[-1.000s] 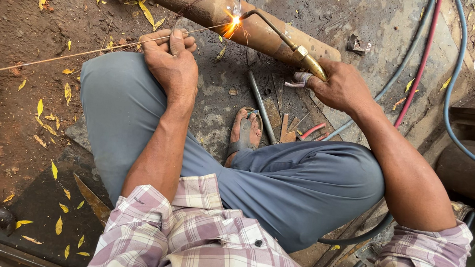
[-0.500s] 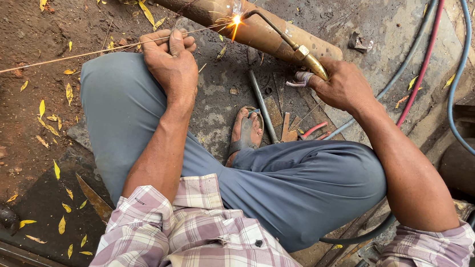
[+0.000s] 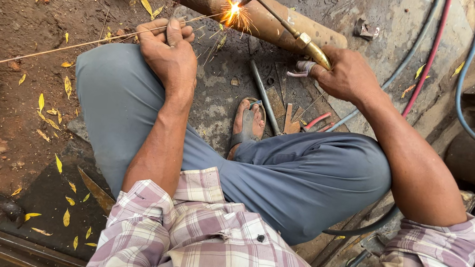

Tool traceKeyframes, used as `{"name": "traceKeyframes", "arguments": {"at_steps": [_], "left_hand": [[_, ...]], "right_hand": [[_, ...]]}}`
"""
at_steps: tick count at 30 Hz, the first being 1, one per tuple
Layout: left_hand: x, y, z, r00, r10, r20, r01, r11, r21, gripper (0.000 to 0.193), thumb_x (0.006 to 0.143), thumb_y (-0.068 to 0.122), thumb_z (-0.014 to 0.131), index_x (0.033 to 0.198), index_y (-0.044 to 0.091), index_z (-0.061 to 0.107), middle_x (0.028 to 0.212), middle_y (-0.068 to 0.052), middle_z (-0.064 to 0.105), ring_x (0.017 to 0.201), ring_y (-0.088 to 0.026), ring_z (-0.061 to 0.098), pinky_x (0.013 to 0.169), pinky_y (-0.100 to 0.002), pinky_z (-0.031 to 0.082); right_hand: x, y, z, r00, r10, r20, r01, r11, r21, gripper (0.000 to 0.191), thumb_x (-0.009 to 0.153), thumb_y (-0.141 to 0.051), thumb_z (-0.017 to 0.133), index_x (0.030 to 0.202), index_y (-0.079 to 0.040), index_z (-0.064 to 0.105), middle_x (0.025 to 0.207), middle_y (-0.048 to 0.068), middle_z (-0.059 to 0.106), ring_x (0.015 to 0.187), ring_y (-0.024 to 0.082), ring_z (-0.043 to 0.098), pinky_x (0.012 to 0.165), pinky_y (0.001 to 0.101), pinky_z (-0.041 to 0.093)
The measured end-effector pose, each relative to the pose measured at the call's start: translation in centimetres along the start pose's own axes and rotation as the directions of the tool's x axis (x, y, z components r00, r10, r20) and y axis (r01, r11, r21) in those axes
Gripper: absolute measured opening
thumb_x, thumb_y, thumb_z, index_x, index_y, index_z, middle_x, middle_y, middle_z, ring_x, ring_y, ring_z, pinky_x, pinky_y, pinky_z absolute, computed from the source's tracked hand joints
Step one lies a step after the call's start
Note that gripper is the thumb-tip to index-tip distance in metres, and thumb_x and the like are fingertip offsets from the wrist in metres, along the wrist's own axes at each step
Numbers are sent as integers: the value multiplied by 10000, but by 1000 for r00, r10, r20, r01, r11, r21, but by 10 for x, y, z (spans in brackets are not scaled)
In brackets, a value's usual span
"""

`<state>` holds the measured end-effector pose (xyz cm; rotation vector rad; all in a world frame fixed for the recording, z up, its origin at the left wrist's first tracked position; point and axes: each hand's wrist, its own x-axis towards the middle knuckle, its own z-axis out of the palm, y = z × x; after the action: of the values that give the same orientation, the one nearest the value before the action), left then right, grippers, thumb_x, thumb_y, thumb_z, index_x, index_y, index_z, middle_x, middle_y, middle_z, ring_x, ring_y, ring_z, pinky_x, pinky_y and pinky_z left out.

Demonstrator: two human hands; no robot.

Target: The person sits on the ground of a repair yard and brazes a rusted metal pipe using an oxy-fuel torch and a filler rod, running the flame along the pipe seam to lay weld beads, then repositions the pipe and continues heating and adding filler along the joint.

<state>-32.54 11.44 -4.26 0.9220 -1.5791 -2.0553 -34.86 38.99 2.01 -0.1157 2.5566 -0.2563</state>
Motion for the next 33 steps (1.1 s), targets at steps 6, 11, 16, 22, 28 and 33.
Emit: {"name": "traceKeyframes", "arguments": {"at_steps": [6, 11, 16, 22, 28, 33], "left_hand": [[1, -3, 0, 1000, 20, -3, -20, 1000, -11, 161, 1014, 34, 620, 1066, -20, 478, 955, -145, 674, 799, -165, 754, 677, -282, 691], [0, -3, -1, 1000, 5, 0, -5, 1000, 13, 153, 1011, 33, 613, 1062, -15, 477, 962, -140, 688, 802, -158, 764, 679, -275, 694], [-1, -2, -2, 1000, 3, -2, -3, 1000, 11, 147, 1012, 21, 612, 1062, -19, 479, 951, -153, 700, 783, -165, 756, 678, -273, 675], [-2, -2, -2, 1000, 4, -13, -3, 1000, 22, 152, 1004, 23, 618, 1050, -14, 478, 965, -149, 691, 791, -164, 752, 673, -271, 678], [-3, -1, -3, 1000, 4, 8, -5, 1000, 12, 141, 1008, 25, 608, 1055, -18, 482, 985, -149, 688, 816, -163, 755, 695, -273, 688], [-2, -1, -2, 1000, 2, 15, -3, 999, 39, 165, 1012, 47, 624, 1060, -14, 478, 958, -153, 692, 816, -165, 759, 692, -274, 688]], "right_hand": [[-1, 0, -1, 989, -135, -53, 134, 991, -23, 409, 939, -432, 681, 1132, -74, 717, 824, 234, 687, 804, 434, 674, 725, 539, 501], [1, 0, 1, 998, -56, -15, 56, 998, -17, 421, 950, -469, 684, 1105, -79, 716, 813, 239, 685, 807, 440, 675, 736, 545, 499], [1, 2, 2, 993, -109, -39, 108, 994, -15, 396, 933, -425, 683, 1135, -87, 718, 831, 236, 690, 817, 442, 675, 738, 542, 504], [1, 3, 2, 994, -107, -36, 107, 994, -7, 397, 924, -415, 687, 1167, -103, 719, 840, 233, 692, 820, 436, 677, 736, 539, 503], [0, 2, 2, 998, -68, -11, 68, 998, -7, 433, 941, -486, 693, 1150, -110, 728, 830, 226, 694, 813, 422, 681, 733, 534, 500], [0, 1, 0, 1000, -28, 13, 28, 1000, 4, 453, 923, -508, 697, 1160, -123, 731, 808, 227, 692, 795, 407, 689, 739, 528, 505]]}}
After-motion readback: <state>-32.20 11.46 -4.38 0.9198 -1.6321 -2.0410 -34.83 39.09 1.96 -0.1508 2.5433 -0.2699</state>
